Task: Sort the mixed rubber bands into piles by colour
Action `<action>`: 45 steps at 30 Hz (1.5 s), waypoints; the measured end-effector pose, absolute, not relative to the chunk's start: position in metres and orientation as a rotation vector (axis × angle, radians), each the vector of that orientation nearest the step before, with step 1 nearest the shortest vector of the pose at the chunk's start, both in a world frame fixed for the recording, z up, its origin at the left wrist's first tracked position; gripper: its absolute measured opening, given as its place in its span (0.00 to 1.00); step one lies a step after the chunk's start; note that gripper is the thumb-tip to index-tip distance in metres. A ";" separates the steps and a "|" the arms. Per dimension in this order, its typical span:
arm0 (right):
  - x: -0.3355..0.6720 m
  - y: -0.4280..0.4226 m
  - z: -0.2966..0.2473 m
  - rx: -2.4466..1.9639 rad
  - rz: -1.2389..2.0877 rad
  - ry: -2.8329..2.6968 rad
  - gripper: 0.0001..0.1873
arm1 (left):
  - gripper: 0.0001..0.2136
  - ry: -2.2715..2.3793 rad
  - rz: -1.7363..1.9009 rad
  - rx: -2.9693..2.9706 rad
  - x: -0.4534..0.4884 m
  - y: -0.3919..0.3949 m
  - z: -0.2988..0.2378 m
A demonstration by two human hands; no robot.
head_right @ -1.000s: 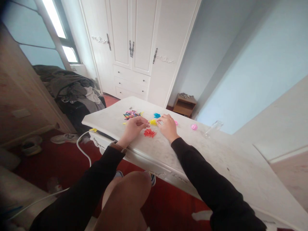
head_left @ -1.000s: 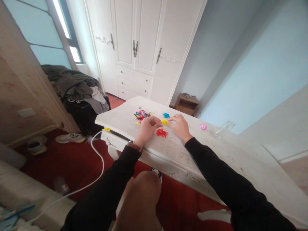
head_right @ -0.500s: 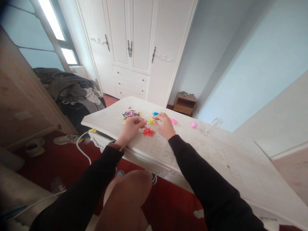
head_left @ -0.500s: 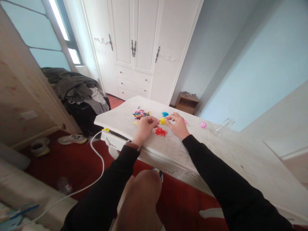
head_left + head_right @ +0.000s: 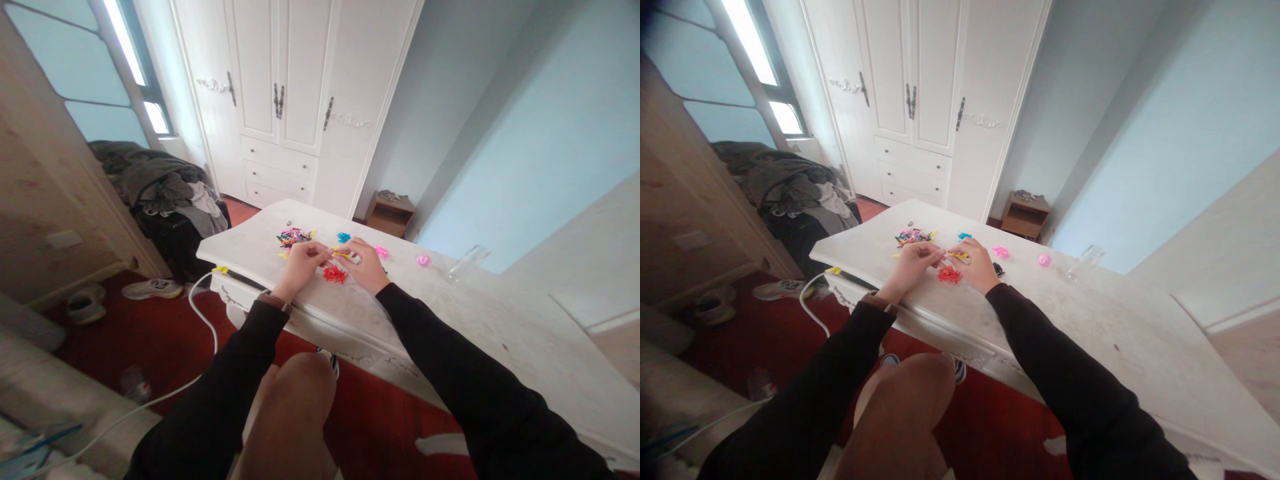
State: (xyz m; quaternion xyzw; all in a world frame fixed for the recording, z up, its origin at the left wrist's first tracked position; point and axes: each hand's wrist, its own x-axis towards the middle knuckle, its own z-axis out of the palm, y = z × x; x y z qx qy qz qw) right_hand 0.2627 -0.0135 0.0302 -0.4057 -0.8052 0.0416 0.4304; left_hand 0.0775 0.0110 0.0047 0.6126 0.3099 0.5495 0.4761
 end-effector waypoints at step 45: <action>0.293 0.002 0.051 -1.298 -0.045 -1.506 0.06 | 0.02 0.863 1.375 1.442 0.082 0.007 0.007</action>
